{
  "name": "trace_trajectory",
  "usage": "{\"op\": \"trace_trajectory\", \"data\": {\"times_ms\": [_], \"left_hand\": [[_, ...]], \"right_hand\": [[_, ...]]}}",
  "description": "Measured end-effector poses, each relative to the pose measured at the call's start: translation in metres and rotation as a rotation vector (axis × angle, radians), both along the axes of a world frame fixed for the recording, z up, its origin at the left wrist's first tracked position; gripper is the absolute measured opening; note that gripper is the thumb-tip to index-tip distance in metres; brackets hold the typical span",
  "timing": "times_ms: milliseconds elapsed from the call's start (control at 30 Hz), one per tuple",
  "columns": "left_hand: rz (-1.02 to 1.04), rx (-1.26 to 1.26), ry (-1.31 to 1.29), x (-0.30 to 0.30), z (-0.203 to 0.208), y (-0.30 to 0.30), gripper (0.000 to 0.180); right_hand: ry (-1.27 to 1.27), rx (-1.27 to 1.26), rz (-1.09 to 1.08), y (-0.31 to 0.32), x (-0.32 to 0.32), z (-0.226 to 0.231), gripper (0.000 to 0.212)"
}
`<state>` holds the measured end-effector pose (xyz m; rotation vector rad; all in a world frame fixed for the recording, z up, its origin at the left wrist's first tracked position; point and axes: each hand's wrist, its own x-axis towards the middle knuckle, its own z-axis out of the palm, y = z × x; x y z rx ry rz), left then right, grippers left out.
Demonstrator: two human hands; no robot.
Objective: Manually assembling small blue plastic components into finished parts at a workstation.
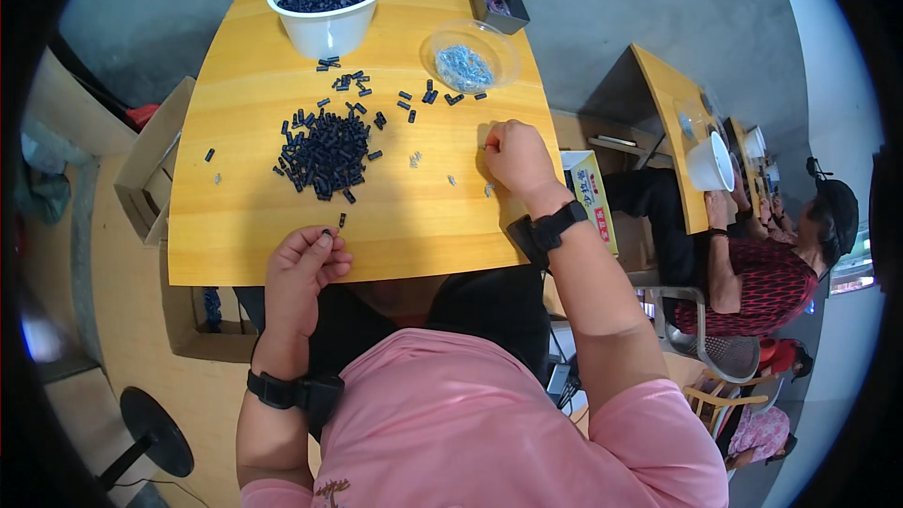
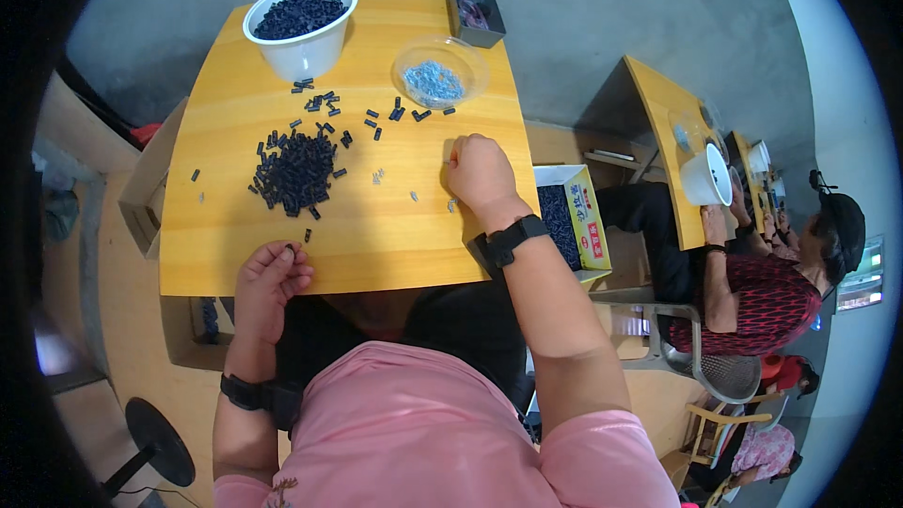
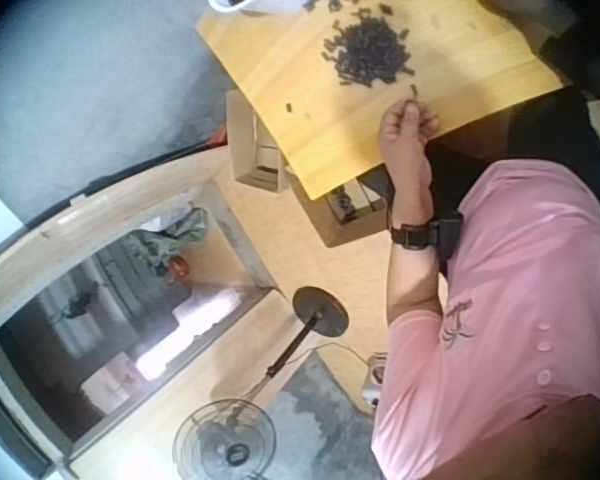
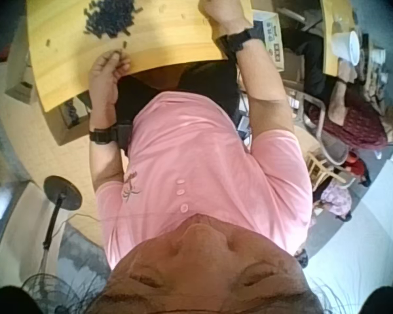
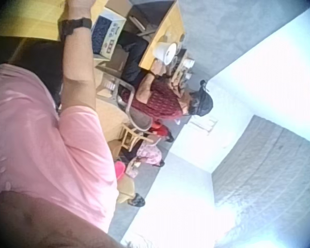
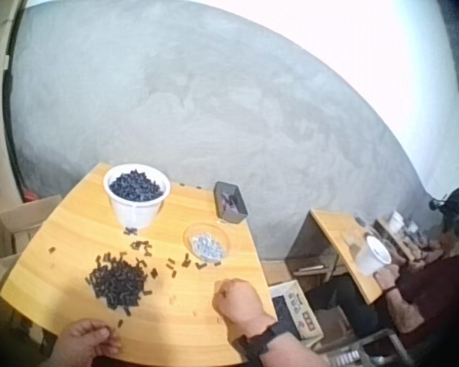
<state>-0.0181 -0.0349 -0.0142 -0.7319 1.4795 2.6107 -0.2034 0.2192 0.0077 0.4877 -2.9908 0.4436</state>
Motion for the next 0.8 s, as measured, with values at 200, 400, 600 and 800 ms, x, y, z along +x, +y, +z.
{"op": "trace_trajectory", "data": {"times_ms": [200, 400, 600, 800], "left_hand": [[0.008, -0.005, -0.006, 0.001, -0.001, -0.001, 0.015], [0.005, -0.005, -0.003, 0.000, 0.001, 0.000, 0.015], [0.013, -0.005, 0.003, 0.001, 0.001, 0.000, 0.015], [0.008, -0.022, -0.001, 0.001, 0.000, 0.000, 0.015]], "right_hand": [[-0.110, -0.116, -0.065, 0.001, 0.008, 0.021, 0.009], [-0.432, -0.849, -0.196, 0.025, 0.005, 0.022, 0.008], [-0.468, -0.953, -0.238, 0.043, 0.020, 0.027, 0.013], [-0.331, -0.765, -0.243, 0.049, 0.036, 0.006, 0.012]]}}
